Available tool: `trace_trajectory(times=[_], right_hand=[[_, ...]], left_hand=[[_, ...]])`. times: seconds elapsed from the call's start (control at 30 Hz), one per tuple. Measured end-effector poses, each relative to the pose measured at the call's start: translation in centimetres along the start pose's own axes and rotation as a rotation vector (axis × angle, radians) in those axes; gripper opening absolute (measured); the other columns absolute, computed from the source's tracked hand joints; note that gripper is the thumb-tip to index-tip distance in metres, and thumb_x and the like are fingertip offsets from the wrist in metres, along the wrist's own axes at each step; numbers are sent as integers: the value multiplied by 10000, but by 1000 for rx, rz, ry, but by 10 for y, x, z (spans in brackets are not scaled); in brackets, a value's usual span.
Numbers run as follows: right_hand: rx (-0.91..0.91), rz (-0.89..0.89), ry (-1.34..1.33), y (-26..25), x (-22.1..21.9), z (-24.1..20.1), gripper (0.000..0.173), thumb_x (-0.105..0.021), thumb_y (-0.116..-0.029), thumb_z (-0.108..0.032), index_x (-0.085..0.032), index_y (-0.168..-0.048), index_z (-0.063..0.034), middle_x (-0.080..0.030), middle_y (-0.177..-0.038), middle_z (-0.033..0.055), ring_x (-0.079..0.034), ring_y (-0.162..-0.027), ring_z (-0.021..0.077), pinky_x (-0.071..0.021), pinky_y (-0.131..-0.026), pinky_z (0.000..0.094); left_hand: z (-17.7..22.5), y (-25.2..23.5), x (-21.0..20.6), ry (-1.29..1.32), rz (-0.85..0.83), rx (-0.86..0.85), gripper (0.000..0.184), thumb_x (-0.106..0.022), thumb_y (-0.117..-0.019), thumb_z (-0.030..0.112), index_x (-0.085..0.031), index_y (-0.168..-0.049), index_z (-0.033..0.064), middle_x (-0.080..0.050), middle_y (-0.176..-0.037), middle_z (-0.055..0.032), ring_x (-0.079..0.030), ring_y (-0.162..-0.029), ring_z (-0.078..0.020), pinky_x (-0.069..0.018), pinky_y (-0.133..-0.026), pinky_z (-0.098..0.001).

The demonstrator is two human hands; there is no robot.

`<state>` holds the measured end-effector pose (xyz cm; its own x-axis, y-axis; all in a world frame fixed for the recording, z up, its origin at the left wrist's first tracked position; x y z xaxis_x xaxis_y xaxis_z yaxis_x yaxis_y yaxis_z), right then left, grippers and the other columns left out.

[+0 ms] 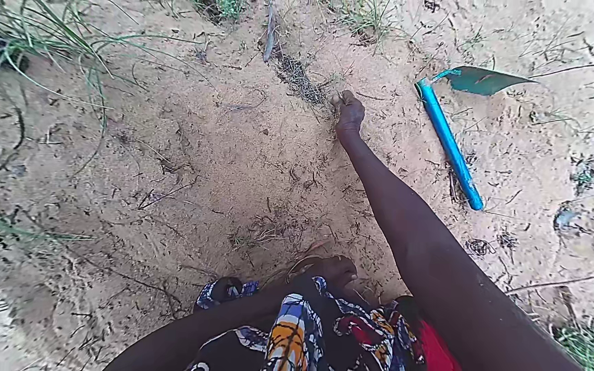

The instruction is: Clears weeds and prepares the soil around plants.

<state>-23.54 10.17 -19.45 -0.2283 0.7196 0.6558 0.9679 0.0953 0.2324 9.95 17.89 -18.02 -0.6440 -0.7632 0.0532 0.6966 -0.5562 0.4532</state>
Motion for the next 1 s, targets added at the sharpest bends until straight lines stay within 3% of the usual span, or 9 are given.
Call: trace_trajectory(times=[0.23, 0.4, 0.5, 0.57, 0.63, 0.7, 0.77, 0.83, 1.0], right_hand=[[48, 162, -219, 43, 11, 45, 301, -526, -1076, -193, -665, -1131, 68, -698, -926, 179, -664, -824, 253, -531, -820, 461], [198, 187, 18, 5, 47, -4, 452, -724, -942, -162, -615, -1317, 65, -677, -1136, 251, -650, -1041, 353, -495, -959, 484], [315, 10, 235, -28, 32, -47, 550, -732, -875, -17, -580, -1400, 52, -545, -1364, 313, -583, -1213, 416, -478, -1047, 476], [365, -178, 411, -44, 4, -61, 480, -693, -902, 15, -606, -1374, 40, -506, -1424, 317, -550, -1296, 443, -452, -1106, 503], [423, -290, 471, -51, -17, -65, 323, -612, -966, 7, -672, -1282, 30, -557, -1397, 291, -562, -1294, 443, -442, -1106, 546], [439, -291, 358, -55, -21, -64, 257, -552, -1004, -19, -692, -1207, 52, -640, -1299, 266, -605, -1242, 415, -443, -1079, 558], [388, -270, 124, -59, -21, -56, 235, -541, -1033, -91, -679, -1152, 57, -710, -1085, 199, -676, -1018, 279, -504, -954, 472], [279, -242, -32, -60, -16, -40, 238, -489, -1063, -123, -632, -1137, 52, -687, -946, 132, -652, -813, 174, -528, -832, 391], [60, -65, -66, -46, -1, -18, 312, -416, -1099, -139, -625, -1241, 43, -682, -1151, 202, -661, -1019, 283, -497, -947, 470]], left_hand=[[-1, 3, 2, 35, -45, 48, 327, -479, -1078, 113, -619, -1266, -115, -647, -1229, -321, -638, -1157, -431, -472, -1026, -517], [3, 5, 4, 13, -59, 78, 324, -477, -1076, 104, -623, -1273, -108, -646, -1258, -305, -636, -1184, -407, -466, -1046, -491], [0, 2, 3, 29, -56, 76, 318, -484, -1073, 92, -629, -1269, -111, -648, -1263, -306, -632, -1197, -413, -461, -1056, -491], [-15, -7, -9, 32, -84, 30, 330, -478, -1084, 131, -626, -1284, -86, -640, -1280, -296, -620, -1215, -414, -457, -1061, -513], [-35, -19, -23, 38, -91, -51, 340, -481, -1087, 170, -626, -1281, -68, -637, -1276, -293, -618, -1211, -420, -474, -1048, -542], [-23, -12, -14, 28, -85, 44, 329, -483, -1082, 128, -624, -1283, -91, -636, -1281, -303, -618, -1212, -423, -460, -1052, -527], [-35, -20, -25, 8, -116, 132, 324, -490, -1081, 129, -625, -1306, -62, -629, -1324, -271, -597, -1259, -401, -435, -1085, -525], [-69, -43, -53, -22, -160, 2, 346, -480, -1091, 219, -626, -1309, -7, -630, -1317, -246, -600, -1244, -407, -466, -1054, -572], [-13, -6, -7, 29, -46, 37, 321, -487, -1077, 115, -637, -1254, -107, -644, -1256, -314, -620, -1205, -438, -456, -1050, -532]])
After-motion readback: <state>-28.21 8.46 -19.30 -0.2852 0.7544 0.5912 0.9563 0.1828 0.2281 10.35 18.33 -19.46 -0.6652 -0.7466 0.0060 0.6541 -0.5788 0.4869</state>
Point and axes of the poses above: each hand's wrist, its own y-axis away from the middle knuckle, its own x-axis out of the back of the hand, z = x × y, the point moved 10 cm from there along -y, towards the middle knuckle
